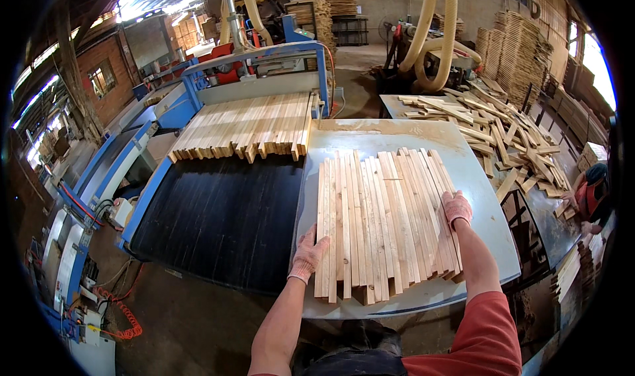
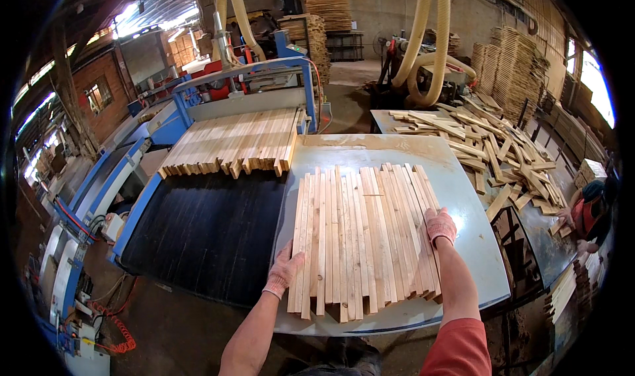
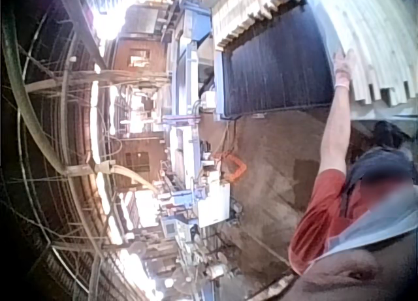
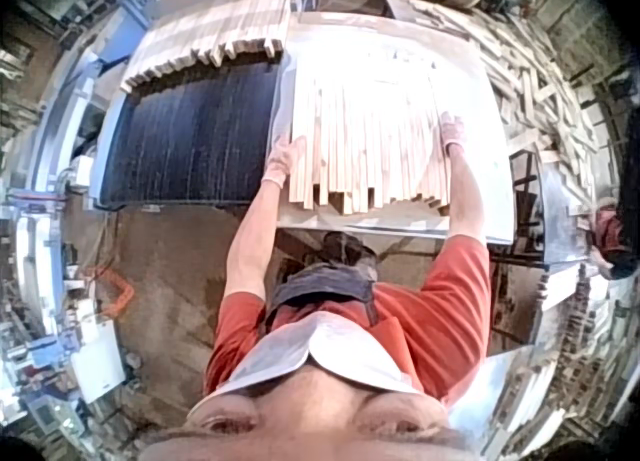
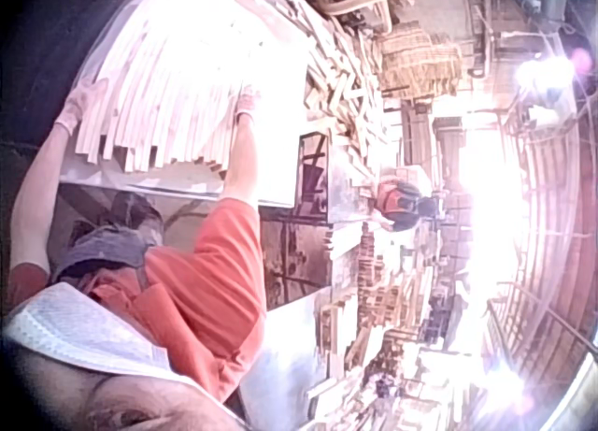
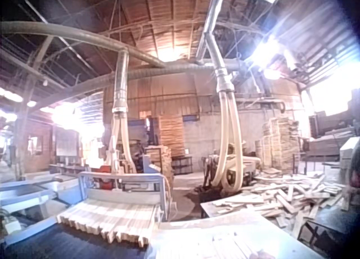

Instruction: The person picks up stacks of light-colored wooden planks from a metal table and carries them to a conveyor belt. They place the planks onto the belt and then return to the table to repeat the process. The person also arranges and aligns the planks on the table before moving them.

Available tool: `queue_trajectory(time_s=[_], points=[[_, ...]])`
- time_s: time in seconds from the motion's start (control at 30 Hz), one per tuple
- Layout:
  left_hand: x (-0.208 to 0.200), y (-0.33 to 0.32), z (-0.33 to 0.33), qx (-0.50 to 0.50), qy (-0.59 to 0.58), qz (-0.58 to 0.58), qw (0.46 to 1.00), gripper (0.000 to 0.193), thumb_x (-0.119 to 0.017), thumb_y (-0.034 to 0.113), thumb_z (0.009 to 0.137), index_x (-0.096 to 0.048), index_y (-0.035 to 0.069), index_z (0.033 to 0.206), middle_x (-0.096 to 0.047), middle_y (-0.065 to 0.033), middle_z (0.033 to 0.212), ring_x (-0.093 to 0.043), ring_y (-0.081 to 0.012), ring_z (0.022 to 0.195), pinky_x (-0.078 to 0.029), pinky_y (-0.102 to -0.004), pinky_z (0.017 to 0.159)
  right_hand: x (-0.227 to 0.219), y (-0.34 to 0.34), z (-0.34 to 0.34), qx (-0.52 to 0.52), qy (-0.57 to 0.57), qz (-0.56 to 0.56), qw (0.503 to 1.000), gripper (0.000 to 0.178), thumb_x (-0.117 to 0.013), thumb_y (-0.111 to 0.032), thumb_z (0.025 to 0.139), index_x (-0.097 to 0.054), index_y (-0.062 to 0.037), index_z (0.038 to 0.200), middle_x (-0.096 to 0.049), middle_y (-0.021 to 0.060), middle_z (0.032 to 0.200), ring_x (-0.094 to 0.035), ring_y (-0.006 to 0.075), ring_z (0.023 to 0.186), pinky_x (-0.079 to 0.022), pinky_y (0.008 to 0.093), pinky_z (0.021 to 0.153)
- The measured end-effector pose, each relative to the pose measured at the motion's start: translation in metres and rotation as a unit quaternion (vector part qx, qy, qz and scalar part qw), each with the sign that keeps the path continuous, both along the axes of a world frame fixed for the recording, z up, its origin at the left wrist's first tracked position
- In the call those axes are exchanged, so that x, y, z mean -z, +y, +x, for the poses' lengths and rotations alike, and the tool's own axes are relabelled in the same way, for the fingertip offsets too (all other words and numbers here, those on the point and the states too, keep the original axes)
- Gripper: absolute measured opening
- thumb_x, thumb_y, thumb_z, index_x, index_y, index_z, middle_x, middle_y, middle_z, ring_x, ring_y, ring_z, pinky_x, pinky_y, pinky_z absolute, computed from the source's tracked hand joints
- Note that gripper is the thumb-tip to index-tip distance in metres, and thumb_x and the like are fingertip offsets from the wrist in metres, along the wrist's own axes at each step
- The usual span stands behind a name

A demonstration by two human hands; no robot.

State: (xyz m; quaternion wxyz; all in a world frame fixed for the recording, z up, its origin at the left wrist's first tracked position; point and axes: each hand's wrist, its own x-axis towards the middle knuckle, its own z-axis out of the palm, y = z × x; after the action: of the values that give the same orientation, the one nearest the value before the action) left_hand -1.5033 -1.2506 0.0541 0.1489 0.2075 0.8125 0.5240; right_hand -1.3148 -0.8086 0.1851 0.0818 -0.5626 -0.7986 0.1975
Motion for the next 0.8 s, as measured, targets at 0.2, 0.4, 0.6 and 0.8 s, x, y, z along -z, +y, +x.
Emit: queue_trajectory(time_s=[0.2, 0.4, 0.6, 0.8], points=[[-0.004, -0.002, 0.003, -0.005, 0.008, 0.016, 1.000, 0.074, -0.066, 0.042, 0.099, -0.044, 0.015, 0.165, -0.060, -0.0176, 0.153, -0.048, -0.0401, 0.143, -0.033, -0.0470, 0.125, -0.001, -0.001, -0.001, -0.014, -0.003, -0.008, 1.000, 0.080, -0.048, -0.059, 0.103, -0.050, -0.0012, 0.158, -0.063, 0.0273, 0.149, -0.059, 0.0412, 0.140, -0.045, 0.0478, 0.118], [-0.013, 0.001, 0.008, -0.020, 0.018, -0.001, 1.000, 0.071, -0.066, 0.036, 0.099, -0.048, 0.012, 0.162, -0.061, -0.0201, 0.150, -0.050, -0.0368, 0.141, -0.037, -0.0451, 0.123, 0.006, 0.003, 0.001, 0.002, 0.021, -0.003, 1.000, 0.078, -0.048, -0.059, 0.103, -0.052, -0.0014, 0.155, -0.064, 0.0280, 0.146, -0.059, 0.0411, 0.140, -0.045, 0.0480, 0.119], [-0.013, 0.000, 0.006, 0.004, -0.008, 0.052, 0.999, 0.072, -0.067, 0.040, 0.099, -0.048, 0.013, 0.162, -0.062, -0.0175, 0.151, -0.045, -0.0400, 0.141, -0.034, -0.0472, 0.124, -0.003, -0.006, 0.002, -0.009, 0.015, 0.012, 1.000, 0.072, -0.050, -0.057, 0.103, -0.059, -0.0009, 0.147, -0.068, 0.0268, 0.140, -0.065, 0.0424, 0.132, -0.049, 0.0484, 0.113], [-0.020, -0.001, 0.009, -0.013, -0.006, 0.010, 1.000, 0.076, -0.068, 0.041, 0.098, -0.044, 0.013, 0.165, -0.060, -0.0171, 0.154, -0.043, -0.0395, 0.144, -0.033, -0.0471, 0.125, -0.003, -0.001, 0.001, 0.000, 0.004, -0.005, 1.000, 0.070, -0.051, -0.058, 0.103, -0.060, -0.0015, 0.144, -0.069, 0.0267, 0.138, -0.066, 0.0417, 0.131, -0.050, 0.0498, 0.113]])
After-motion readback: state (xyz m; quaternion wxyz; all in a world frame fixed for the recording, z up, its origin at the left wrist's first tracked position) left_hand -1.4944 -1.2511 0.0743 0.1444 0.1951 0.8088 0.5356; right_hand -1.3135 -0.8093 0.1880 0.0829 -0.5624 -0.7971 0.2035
